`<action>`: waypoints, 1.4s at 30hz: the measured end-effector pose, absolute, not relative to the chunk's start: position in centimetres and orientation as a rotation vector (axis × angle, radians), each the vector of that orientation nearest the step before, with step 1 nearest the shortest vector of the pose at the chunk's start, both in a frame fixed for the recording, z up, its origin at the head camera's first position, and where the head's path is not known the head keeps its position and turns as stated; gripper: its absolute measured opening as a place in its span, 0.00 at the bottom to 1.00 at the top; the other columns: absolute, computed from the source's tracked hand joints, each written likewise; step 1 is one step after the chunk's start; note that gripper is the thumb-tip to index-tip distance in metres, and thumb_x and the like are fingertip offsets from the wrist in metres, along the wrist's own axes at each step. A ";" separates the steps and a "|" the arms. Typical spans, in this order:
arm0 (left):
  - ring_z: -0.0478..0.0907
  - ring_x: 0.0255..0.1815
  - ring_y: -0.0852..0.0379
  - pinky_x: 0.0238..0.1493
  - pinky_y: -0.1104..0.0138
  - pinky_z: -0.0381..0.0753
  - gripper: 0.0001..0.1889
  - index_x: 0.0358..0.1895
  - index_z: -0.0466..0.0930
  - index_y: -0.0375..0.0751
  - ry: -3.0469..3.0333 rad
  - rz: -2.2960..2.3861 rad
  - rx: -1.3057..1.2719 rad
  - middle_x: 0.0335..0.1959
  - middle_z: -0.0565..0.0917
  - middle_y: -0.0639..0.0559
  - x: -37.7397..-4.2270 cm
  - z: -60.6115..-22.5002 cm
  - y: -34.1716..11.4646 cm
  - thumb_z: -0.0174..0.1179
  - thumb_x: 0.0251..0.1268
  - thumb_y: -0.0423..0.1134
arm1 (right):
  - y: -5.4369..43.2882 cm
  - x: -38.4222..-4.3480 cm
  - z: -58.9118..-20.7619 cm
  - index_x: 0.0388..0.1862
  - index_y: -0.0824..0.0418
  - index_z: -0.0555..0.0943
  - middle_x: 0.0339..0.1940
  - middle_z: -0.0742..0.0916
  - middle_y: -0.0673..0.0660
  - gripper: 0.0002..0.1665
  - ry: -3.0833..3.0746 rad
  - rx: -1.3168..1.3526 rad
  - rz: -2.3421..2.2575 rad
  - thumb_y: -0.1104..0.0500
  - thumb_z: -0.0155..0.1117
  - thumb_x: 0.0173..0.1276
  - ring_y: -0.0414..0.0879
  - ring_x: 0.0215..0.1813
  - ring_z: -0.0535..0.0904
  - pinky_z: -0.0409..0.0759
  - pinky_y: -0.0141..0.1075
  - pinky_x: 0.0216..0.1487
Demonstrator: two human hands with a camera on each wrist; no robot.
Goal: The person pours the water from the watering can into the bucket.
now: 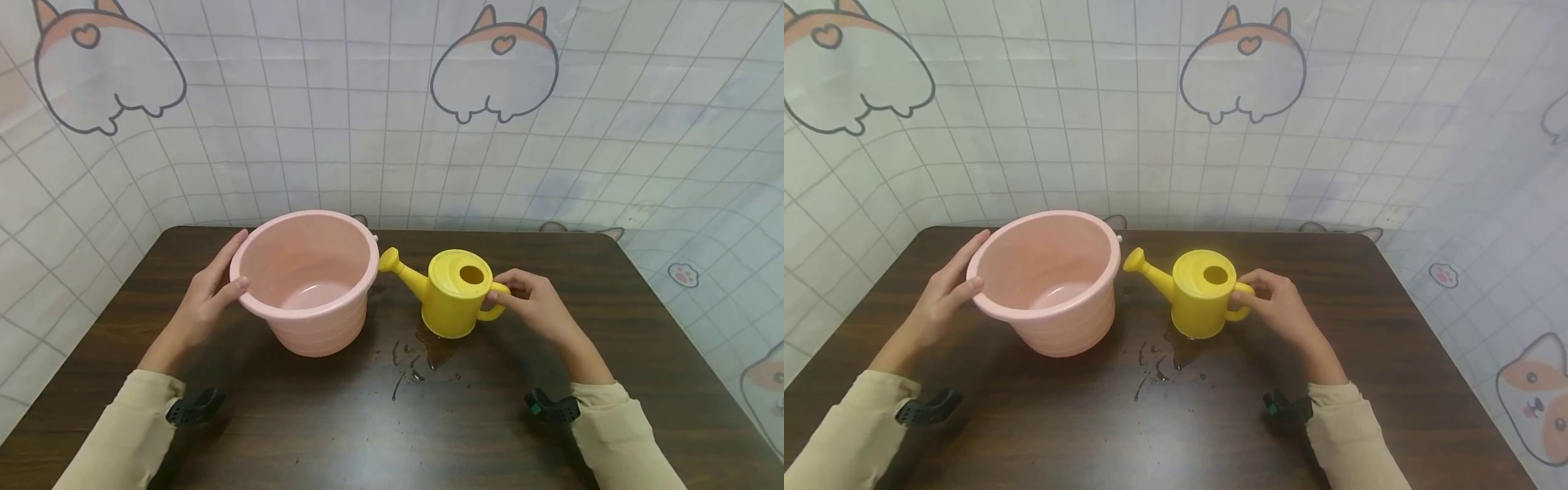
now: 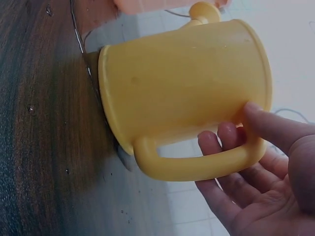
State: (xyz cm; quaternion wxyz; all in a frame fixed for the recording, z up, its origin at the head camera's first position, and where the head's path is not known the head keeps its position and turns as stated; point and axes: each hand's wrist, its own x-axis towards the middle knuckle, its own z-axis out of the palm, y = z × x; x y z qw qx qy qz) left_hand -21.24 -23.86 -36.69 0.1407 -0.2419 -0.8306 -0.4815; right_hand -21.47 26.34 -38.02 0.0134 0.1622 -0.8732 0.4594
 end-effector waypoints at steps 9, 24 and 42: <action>0.68 0.62 0.72 0.54 0.85 0.67 0.34 0.76 0.55 0.50 -2.359 -1.406 -0.698 0.74 0.63 0.43 -21.5 -36.9 -23.6 0.47 0.66 0.31 | 26.8 -21.8 -38.7 0.49 0.65 0.80 0.43 0.87 0.63 0.15 -2.693 0.510 1.584 0.57 0.62 0.68 0.48 0.43 0.85 0.80 0.32 0.47; 0.67 0.64 0.61 0.56 0.81 0.68 0.32 0.76 0.55 0.42 -2.247 -1.597 -0.772 0.73 0.62 0.44 -21.5 -37.3 -23.0 0.44 0.66 0.29 | 26.5 -22.3 -40.9 0.44 0.57 0.73 0.38 0.87 0.45 0.07 -2.248 0.518 2.358 0.68 0.54 0.72 0.38 0.43 0.81 0.78 0.30 0.53; 0.66 0.65 0.62 0.57 0.81 0.67 0.32 0.76 0.54 0.41 -2.229 -1.637 -0.763 0.75 0.61 0.46 -21.3 -37.4 -22.8 0.42 0.68 0.29 | 24.5 -22.2 -41.5 0.39 0.58 0.75 0.33 0.84 0.47 0.11 -1.787 0.448 2.523 0.73 0.52 0.70 0.38 0.38 0.76 0.75 0.28 0.46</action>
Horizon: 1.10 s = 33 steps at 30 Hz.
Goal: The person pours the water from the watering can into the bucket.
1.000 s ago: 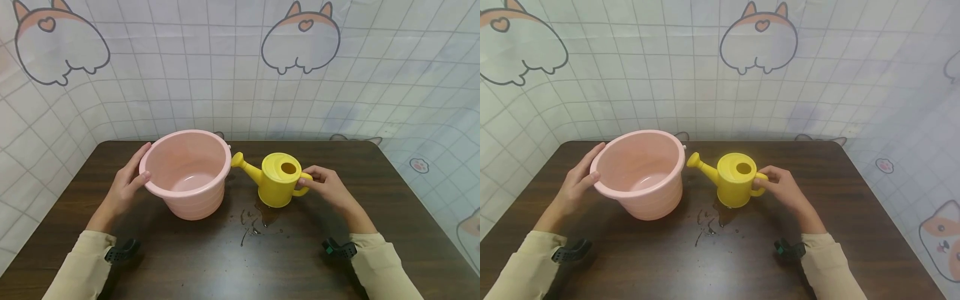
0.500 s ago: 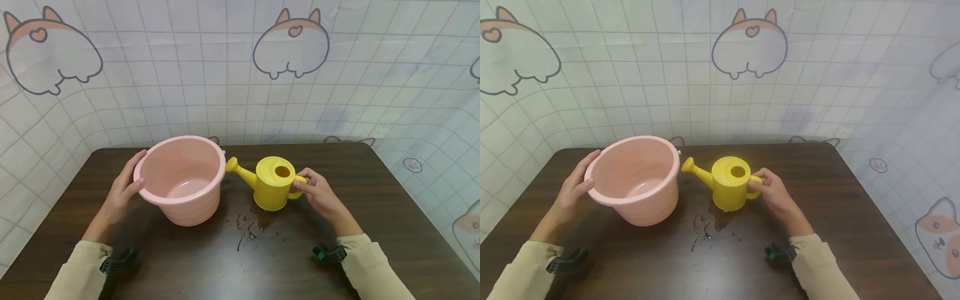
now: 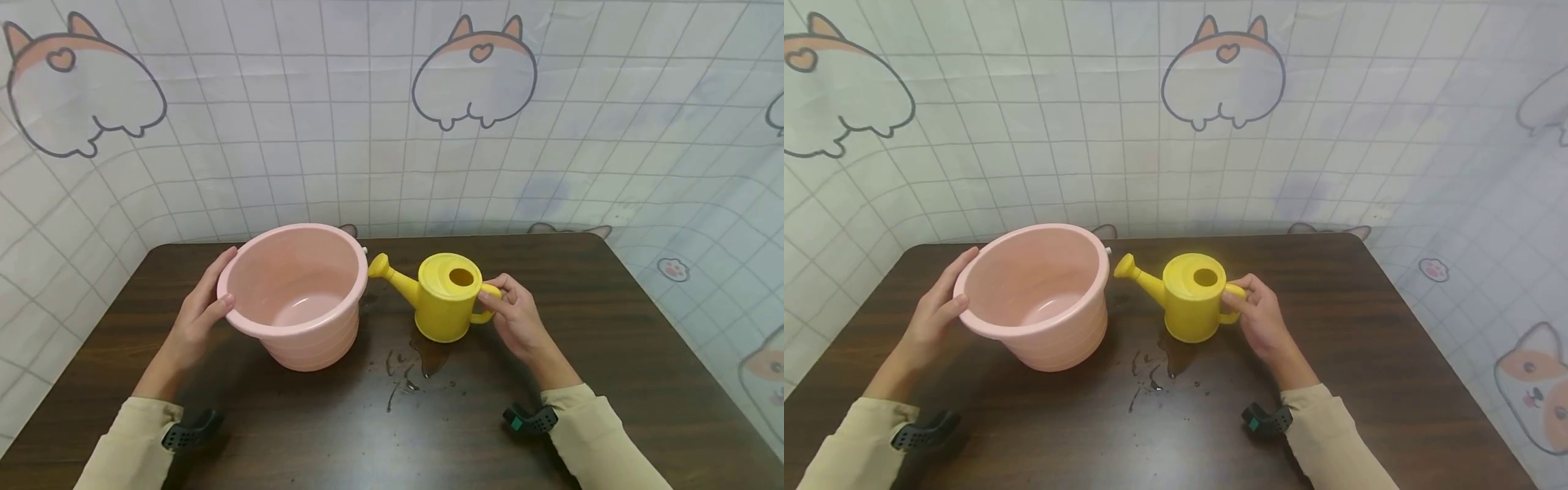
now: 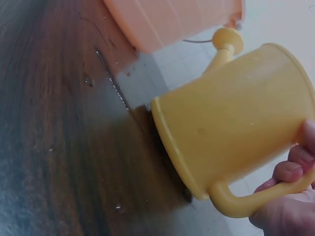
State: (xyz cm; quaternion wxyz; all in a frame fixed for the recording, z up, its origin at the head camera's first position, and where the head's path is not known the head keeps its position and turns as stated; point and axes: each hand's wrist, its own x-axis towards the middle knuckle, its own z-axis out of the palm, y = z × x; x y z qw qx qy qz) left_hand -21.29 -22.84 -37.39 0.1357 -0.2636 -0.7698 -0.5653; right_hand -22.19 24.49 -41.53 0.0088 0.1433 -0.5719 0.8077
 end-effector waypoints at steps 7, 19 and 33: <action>0.65 0.66 0.62 0.58 0.81 0.66 0.32 0.76 0.54 0.41 -2.208 -1.641 -0.765 0.75 0.61 0.47 -21.4 -37.6 -22.9 0.42 0.67 0.29 | 24.8 -21.8 -39.8 0.39 0.59 0.76 0.31 0.84 0.48 0.10 -1.681 0.432 2.513 0.73 0.54 0.69 0.40 0.36 0.76 0.76 0.28 0.44; 0.63 0.69 0.64 0.60 0.82 0.64 0.32 0.76 0.54 0.44 -2.234 -1.638 -0.729 0.76 0.59 0.46 -21.2 -37.7 -22.8 0.42 0.68 0.31 | 24.8 -21.3 -38.5 0.41 0.60 0.77 0.33 0.84 0.50 0.12 -1.628 0.494 2.507 0.75 0.52 0.68 0.40 0.38 0.78 0.79 0.28 0.46; 0.63 0.68 0.64 0.59 0.81 0.65 0.32 0.76 0.54 0.46 -2.236 -1.644 -0.732 0.76 0.59 0.45 -21.3 -37.7 -22.8 0.42 0.68 0.31 | 24.9 -20.9 -37.4 0.40 0.62 0.78 0.34 0.88 0.51 0.13 -1.527 0.459 2.510 0.77 0.51 0.68 0.40 0.36 0.80 0.79 0.28 0.45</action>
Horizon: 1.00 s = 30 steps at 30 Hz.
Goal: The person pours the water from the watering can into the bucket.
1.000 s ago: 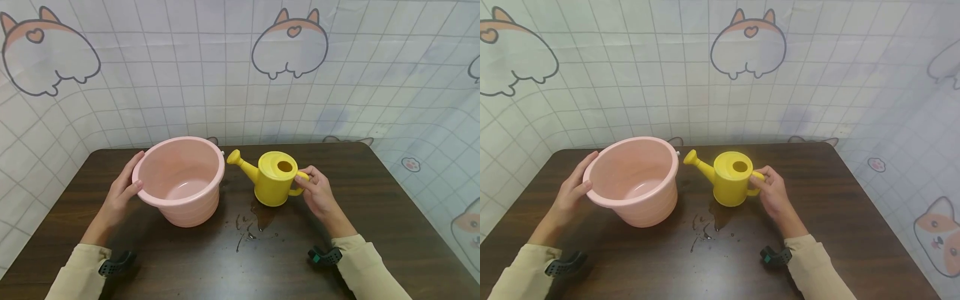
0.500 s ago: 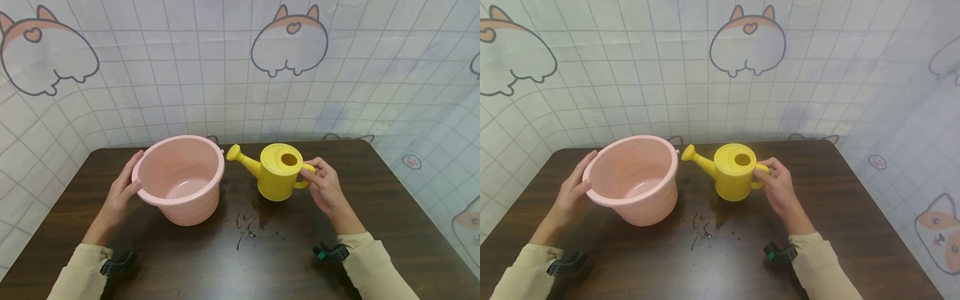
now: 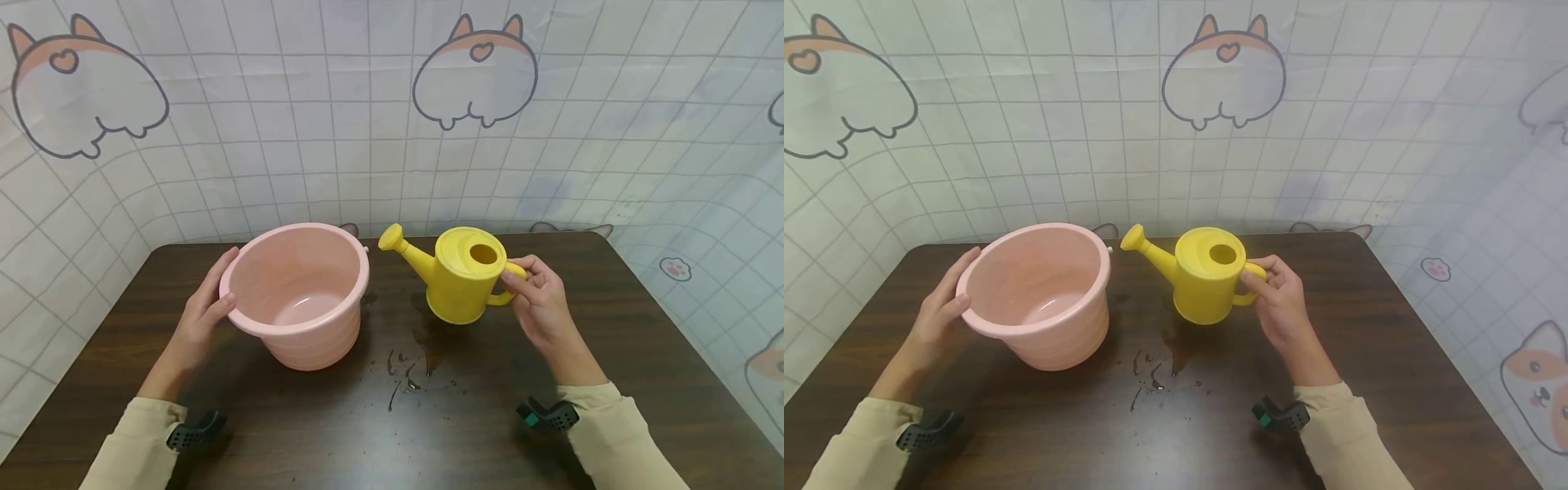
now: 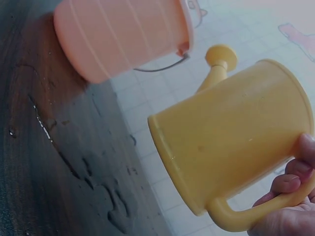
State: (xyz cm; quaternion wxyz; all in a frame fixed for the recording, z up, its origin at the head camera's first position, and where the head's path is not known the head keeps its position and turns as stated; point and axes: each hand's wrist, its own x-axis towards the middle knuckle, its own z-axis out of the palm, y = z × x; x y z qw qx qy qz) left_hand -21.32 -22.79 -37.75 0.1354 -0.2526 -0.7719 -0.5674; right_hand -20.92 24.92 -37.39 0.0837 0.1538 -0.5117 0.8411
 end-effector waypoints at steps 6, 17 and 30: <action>0.63 0.68 0.64 0.59 0.82 0.65 0.32 0.76 0.54 0.46 -2.236 -1.642 -0.735 0.76 0.58 0.45 -21.3 -38.0 -22.9 0.42 0.68 0.30 | 24.9 -20.8 -37.0 0.39 0.62 0.79 0.34 0.87 0.52 0.14 -1.525 0.452 2.511 0.77 0.50 0.68 0.40 0.36 0.81 0.79 0.28 0.44; 0.63 0.68 0.64 0.60 0.82 0.64 0.32 0.76 0.53 0.48 -2.252 -1.603 -0.727 0.76 0.58 0.45 -21.4 -37.8 -22.8 0.42 0.69 0.30 | 24.3 -20.5 -36.4 0.40 0.64 0.78 0.35 0.86 0.53 0.13 -1.442 0.469 2.536 0.77 0.51 0.68 0.42 0.37 0.80 0.80 0.29 0.44; 0.65 0.66 0.64 0.57 0.81 0.67 0.32 0.77 0.52 0.48 -2.263 -1.628 -0.740 0.76 0.59 0.46 -21.5 -37.9 -22.3 0.42 0.70 0.31 | 23.5 -19.9 -35.7 0.40 0.64 0.78 0.36 0.88 0.54 0.13 -1.462 0.500 2.528 0.77 0.50 0.68 0.42 0.38 0.82 0.80 0.29 0.47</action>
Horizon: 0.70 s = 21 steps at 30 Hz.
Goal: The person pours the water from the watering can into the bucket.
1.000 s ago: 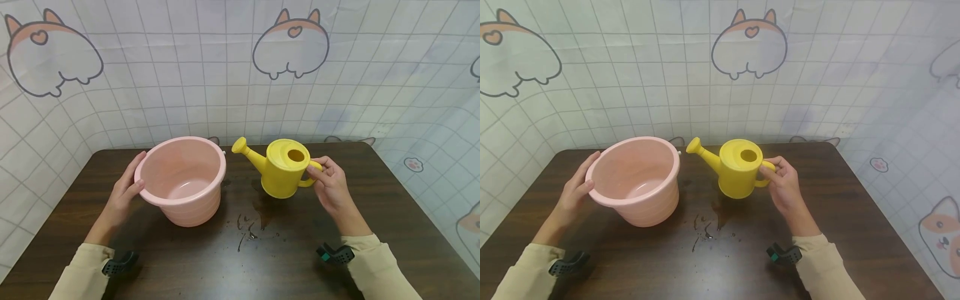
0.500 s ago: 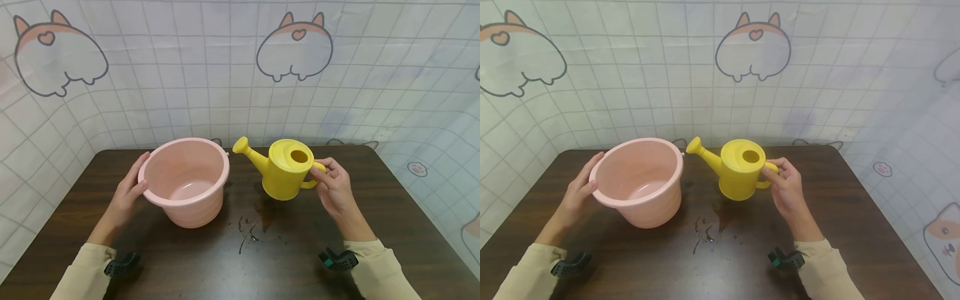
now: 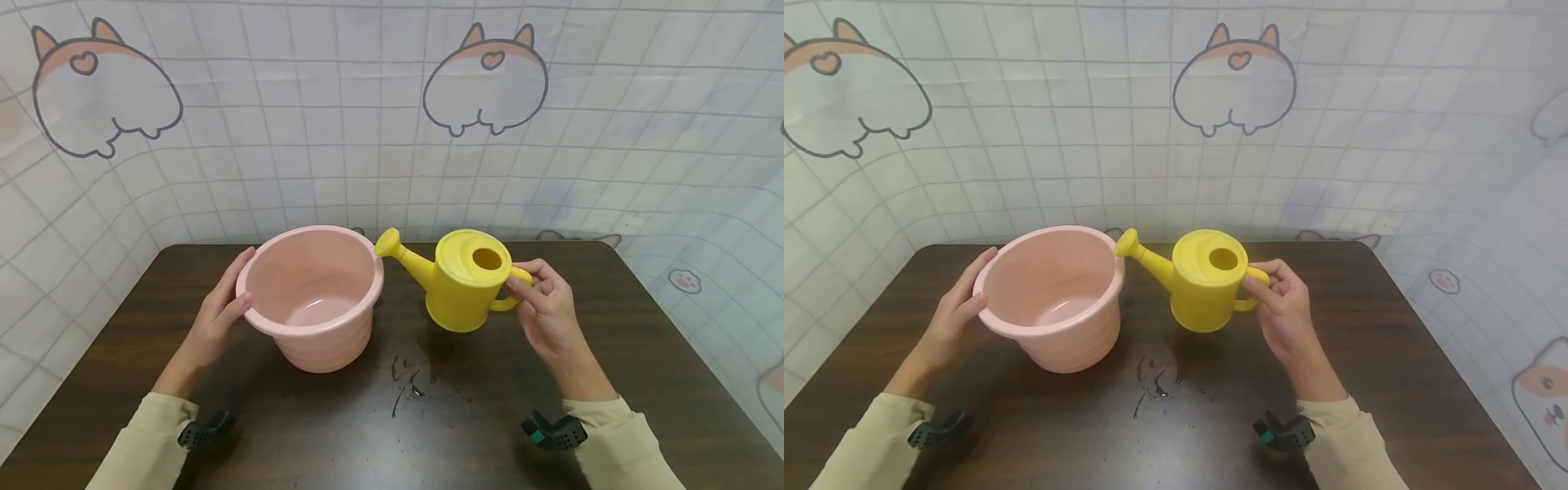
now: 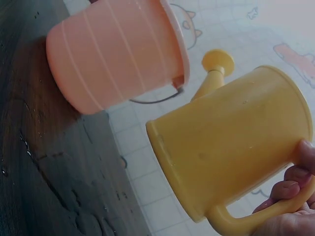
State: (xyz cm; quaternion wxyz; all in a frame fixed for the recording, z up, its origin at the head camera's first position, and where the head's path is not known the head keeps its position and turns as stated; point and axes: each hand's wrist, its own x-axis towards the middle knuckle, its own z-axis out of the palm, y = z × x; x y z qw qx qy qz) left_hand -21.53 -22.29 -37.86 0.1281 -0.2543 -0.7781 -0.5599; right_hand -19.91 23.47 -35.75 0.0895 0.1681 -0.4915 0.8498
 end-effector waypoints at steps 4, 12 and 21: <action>0.66 0.66 0.64 0.57 0.81 0.68 0.31 0.77 0.52 0.48 -2.283 -1.626 -0.738 0.76 0.58 0.45 -21.8 -37.7 -22.0 0.41 0.71 0.31 | 23.7 -19.9 -35.7 0.41 0.64 0.79 0.36 0.88 0.54 0.14 -1.460 0.526 2.538 0.78 0.49 0.68 0.42 0.38 0.81 0.80 0.29 0.47; 0.66 0.66 0.63 0.57 0.80 0.68 0.32 0.77 0.53 0.51 -2.283 -1.620 -0.751 0.75 0.60 0.45 -21.9 -37.6 -21.8 0.42 0.71 0.31 | 23.4 -20.3 -35.4 0.43 0.64 0.78 0.37 0.88 0.54 0.14 -1.502 0.590 2.504 0.77 0.49 0.69 0.42 0.41 0.82 0.80 0.29 0.49; 0.65 0.67 0.64 0.58 0.82 0.66 0.31 0.77 0.53 0.51 -2.294 -1.576 -0.758 0.76 0.59 0.47 -22.1 -37.6 -21.6 0.42 0.70 0.34 | 23.0 -20.6 -35.0 0.42 0.63 0.78 0.36 0.88 0.53 0.14 -1.499 0.559 2.510 0.77 0.50 0.68 0.41 0.39 0.82 0.80 0.29 0.47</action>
